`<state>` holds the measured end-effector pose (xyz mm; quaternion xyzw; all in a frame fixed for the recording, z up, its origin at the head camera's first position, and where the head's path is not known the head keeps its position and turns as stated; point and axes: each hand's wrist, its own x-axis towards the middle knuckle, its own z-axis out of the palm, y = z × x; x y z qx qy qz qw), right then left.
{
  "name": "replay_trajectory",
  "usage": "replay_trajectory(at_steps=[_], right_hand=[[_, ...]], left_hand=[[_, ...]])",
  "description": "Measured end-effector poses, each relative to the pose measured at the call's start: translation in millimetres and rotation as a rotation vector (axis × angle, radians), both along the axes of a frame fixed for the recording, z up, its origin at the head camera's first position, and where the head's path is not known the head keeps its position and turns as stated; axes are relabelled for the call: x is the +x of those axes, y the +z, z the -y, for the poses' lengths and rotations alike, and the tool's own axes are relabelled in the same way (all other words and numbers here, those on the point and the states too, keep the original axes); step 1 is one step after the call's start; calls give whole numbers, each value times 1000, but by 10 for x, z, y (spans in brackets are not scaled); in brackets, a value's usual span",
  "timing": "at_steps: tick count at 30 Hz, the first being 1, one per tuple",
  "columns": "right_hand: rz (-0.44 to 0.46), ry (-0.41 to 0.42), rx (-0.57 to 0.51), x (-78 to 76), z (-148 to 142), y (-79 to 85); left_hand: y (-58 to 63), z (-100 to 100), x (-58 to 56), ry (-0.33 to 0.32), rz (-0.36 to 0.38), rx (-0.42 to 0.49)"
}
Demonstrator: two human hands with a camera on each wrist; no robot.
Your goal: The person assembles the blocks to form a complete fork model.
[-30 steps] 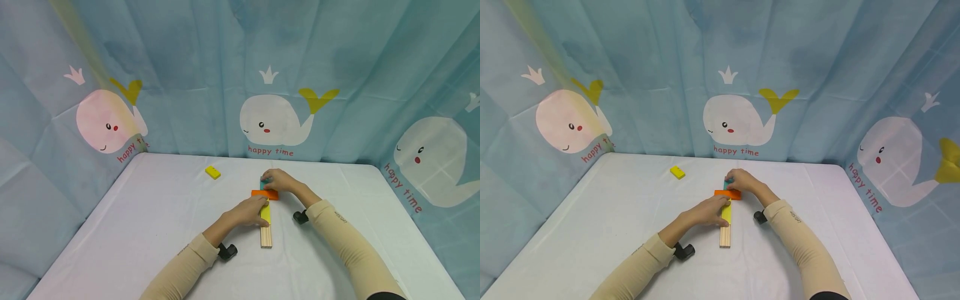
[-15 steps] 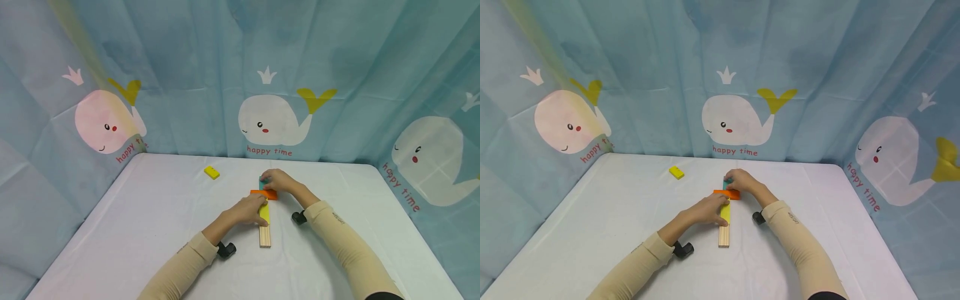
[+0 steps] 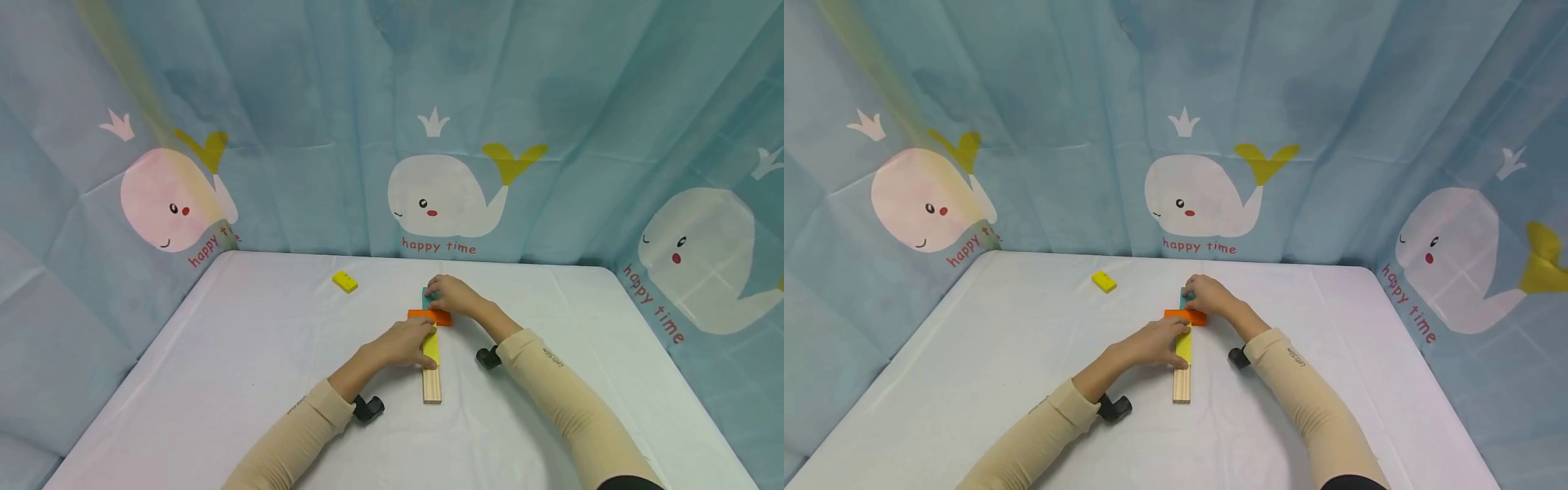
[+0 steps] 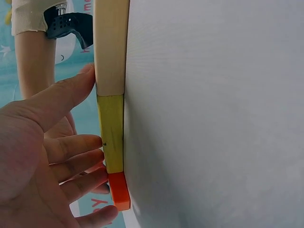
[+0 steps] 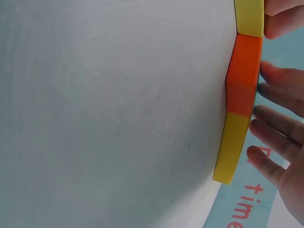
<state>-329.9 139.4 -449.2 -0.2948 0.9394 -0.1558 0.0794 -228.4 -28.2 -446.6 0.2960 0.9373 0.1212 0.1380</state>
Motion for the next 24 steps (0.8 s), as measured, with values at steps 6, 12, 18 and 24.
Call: replay_trajectory(at_steps=[6,12,18,24], right_hand=[[-5,-9,-1,31,13,5],[6,-50,-25,63,22,-9],[-6,-56,-29,112,27,10],[0,-43,-19,157,9,16]], left_hand=[[1,-1,10,9,-6,-6],[7,-8,12,5,-23,-15],[24,-12,4,5,-22,-17],[24,-9,1,2,-18,-14]])
